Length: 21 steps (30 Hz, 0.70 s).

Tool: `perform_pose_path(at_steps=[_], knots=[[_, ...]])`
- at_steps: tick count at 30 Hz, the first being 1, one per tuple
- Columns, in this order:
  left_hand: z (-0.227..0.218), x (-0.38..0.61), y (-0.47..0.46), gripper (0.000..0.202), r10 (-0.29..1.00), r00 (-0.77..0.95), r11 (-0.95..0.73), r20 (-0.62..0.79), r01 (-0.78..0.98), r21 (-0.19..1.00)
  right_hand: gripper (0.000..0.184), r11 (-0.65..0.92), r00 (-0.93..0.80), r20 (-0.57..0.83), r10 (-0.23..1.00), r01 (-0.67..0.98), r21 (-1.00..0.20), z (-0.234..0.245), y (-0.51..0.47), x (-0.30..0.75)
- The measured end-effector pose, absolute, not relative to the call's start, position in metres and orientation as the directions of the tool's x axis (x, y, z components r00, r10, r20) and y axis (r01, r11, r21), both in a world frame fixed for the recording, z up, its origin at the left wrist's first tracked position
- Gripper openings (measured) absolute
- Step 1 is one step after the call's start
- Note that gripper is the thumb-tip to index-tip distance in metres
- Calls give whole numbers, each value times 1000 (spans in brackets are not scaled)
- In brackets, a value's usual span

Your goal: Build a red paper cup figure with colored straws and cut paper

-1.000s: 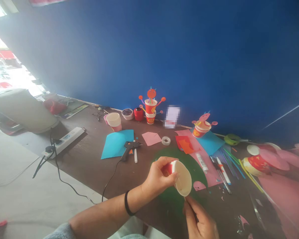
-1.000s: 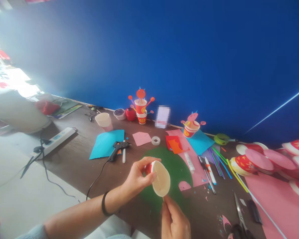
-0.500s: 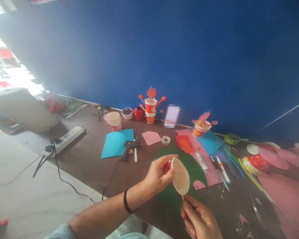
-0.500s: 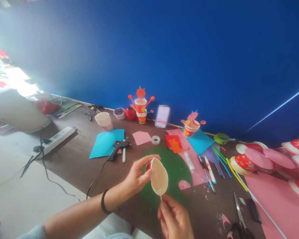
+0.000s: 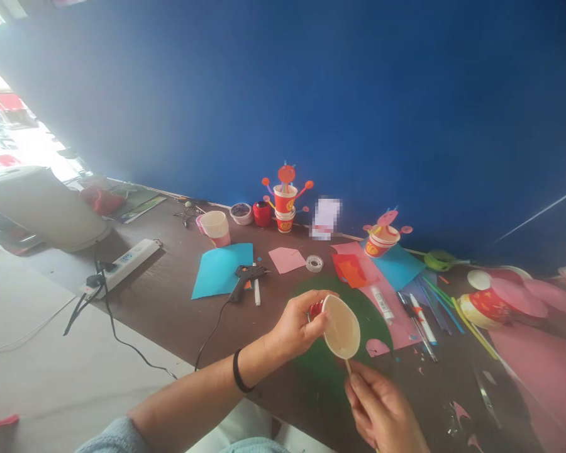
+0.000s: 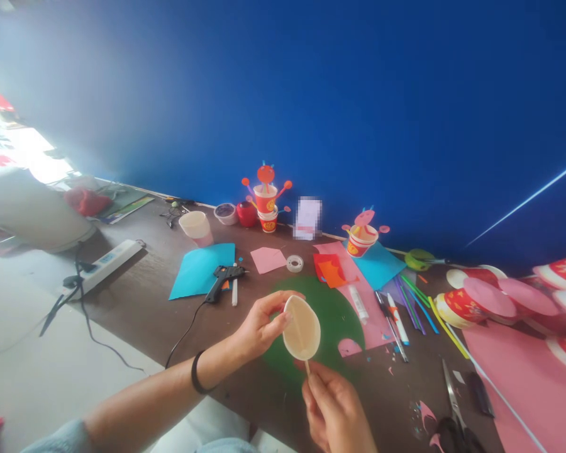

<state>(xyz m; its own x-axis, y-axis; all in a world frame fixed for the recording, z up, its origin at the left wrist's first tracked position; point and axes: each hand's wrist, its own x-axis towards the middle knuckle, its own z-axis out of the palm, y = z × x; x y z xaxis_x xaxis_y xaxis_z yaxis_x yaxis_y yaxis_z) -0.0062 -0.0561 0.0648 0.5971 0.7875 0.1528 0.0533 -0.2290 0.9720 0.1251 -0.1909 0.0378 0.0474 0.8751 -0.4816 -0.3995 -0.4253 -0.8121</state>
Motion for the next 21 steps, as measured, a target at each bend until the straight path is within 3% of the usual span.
perform_pose_path(at_steps=[3,6,8,10,13,15,18,21], knots=[[65,-7,-54,38,783,596,-278,180,77,957,35,-272,303,-231,925,101,-957,26,-193,126],[63,-7,-53,37,783,593,-294,189,84,952,36,-131,341,76,937,545,-828,13,-196,130],[60,-7,-53,38,788,590,-272,173,83,959,36,-85,304,161,939,659,-747,10,-196,131],[56,-7,-52,40,792,593,-232,147,70,970,35,-80,298,166,940,666,-741,12,-194,129],[56,-7,-51,43,796,592,-164,123,16,986,36,-147,305,0,952,459,-876,27,-188,122],[60,-7,-51,45,803,585,-127,115,-21,992,37,-270,247,-235,940,120,-955,40,-184,118],[68,-8,-51,48,818,568,-94,97,-33,995,35,-441,31,-493,869,-401,-803,54,-180,118],[69,-9,-49,49,823,562,-92,87,-19,996,32,-487,-93,-545,833,-590,-644,57,-178,122]])
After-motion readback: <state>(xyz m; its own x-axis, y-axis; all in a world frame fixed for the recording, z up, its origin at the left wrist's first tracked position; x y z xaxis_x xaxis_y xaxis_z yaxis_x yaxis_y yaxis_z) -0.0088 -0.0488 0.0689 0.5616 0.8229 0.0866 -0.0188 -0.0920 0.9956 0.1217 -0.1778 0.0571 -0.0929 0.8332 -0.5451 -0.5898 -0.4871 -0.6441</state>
